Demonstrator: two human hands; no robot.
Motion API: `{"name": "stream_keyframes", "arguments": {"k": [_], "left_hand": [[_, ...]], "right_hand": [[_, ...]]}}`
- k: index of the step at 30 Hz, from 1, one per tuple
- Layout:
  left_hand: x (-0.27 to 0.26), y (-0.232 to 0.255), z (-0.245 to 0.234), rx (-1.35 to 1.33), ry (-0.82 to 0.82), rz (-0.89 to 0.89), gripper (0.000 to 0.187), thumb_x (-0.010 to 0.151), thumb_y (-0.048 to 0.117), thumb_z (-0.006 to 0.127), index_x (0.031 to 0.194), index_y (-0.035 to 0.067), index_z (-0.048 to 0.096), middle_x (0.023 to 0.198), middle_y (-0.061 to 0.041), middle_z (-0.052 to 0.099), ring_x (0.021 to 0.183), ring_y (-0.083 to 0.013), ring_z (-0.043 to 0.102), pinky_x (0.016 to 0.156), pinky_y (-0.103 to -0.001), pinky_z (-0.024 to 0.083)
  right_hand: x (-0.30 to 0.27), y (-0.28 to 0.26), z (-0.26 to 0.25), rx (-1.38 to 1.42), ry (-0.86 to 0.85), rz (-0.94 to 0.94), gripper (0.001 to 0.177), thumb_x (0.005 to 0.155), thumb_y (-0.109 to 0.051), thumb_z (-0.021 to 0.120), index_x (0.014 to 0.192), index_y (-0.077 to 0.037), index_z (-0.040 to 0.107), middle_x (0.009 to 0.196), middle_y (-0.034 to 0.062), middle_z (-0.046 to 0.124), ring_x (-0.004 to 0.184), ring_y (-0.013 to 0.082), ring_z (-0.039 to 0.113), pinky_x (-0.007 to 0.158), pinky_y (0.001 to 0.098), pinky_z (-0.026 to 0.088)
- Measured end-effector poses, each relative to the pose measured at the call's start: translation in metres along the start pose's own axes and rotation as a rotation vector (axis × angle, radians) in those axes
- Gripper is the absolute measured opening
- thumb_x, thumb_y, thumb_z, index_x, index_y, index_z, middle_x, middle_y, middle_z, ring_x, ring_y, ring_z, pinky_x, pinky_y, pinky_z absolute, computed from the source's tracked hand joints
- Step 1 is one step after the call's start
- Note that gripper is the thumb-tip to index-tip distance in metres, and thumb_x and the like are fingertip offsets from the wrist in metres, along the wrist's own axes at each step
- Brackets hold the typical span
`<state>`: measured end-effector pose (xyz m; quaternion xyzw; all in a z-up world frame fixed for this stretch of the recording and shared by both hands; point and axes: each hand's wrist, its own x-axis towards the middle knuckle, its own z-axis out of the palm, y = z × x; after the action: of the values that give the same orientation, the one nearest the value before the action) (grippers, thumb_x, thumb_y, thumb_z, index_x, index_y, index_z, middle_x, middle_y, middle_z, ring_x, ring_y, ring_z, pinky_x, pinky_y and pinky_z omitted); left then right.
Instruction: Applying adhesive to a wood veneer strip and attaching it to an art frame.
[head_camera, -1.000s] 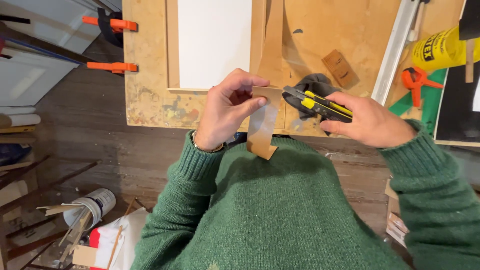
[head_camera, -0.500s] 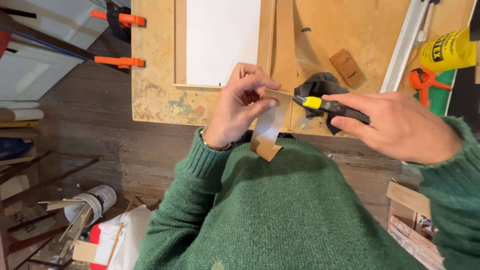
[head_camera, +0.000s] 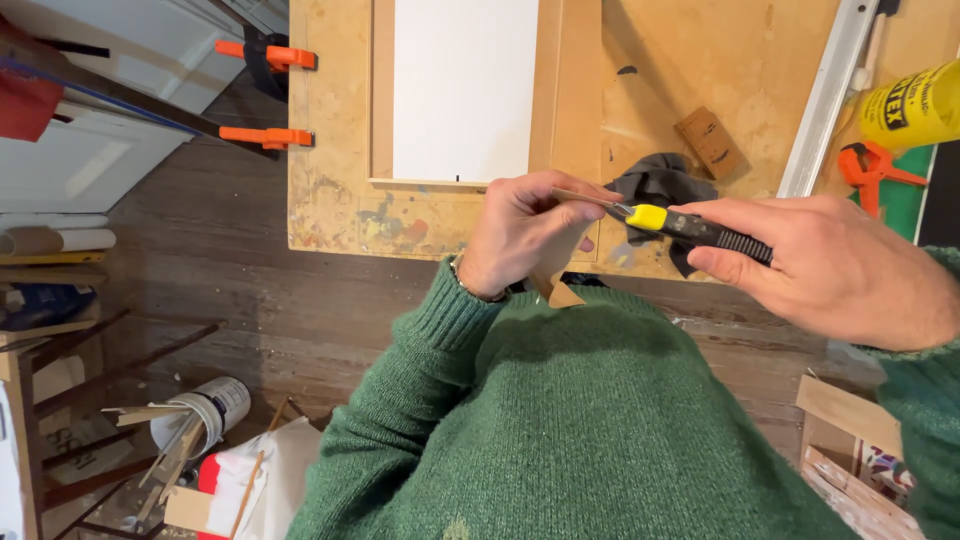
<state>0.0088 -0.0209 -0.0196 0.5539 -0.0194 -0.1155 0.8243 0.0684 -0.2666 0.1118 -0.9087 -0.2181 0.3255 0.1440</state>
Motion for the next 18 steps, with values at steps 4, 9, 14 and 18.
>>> {"name": "stream_keyframes", "arguments": {"k": [4,9,14,18], "left_hand": [[-0.001,0.006,0.003,0.284,0.023,0.099,0.013,0.097,0.006,0.069,0.106,-0.003,0.075,0.107,-0.012,0.079,0.094,-0.0152,0.076,0.084,-0.031,0.066],[-0.001,0.012,0.000,0.427,0.046,0.135,0.013,0.095,0.007,0.072,0.104,-0.001,0.076,0.103,-0.009,0.081,0.092,-0.0124,0.077,0.085,-0.027,0.064],[0.000,0.017,-0.005,0.532,0.041,0.141,0.012,0.094,0.008,0.073,0.103,0.001,0.077,0.101,-0.006,0.081,0.091,-0.0115,0.078,0.084,-0.026,0.065],[0.000,0.016,0.000,0.561,0.030,0.159,0.012,0.094,0.010,0.074,0.103,0.002,0.078,0.100,-0.005,0.081,0.090,-0.0108,0.079,0.083,-0.026,0.065]], "right_hand": [[-0.002,0.005,0.003,0.008,0.030,-0.044,0.049,0.088,-0.042,0.072,0.132,-0.020,0.068,0.088,0.0163,0.073,0.075,0.0346,0.070,0.066,0.0426,0.054],[-0.004,0.012,0.004,0.027,0.098,-0.157,0.050,0.085,-0.040,0.073,0.128,-0.015,0.069,0.088,0.0183,0.073,0.076,0.0380,0.069,0.064,0.0448,0.054],[-0.005,0.012,0.004,0.023,0.075,-0.112,0.052,0.084,-0.041,0.074,0.128,-0.015,0.069,0.090,0.0173,0.074,0.077,0.0370,0.070,0.065,0.0441,0.055],[-0.006,0.009,0.005,0.044,0.099,-0.137,0.051,0.084,-0.042,0.074,0.128,-0.015,0.070,0.088,0.0174,0.074,0.076,0.0365,0.070,0.064,0.0439,0.054]]}}
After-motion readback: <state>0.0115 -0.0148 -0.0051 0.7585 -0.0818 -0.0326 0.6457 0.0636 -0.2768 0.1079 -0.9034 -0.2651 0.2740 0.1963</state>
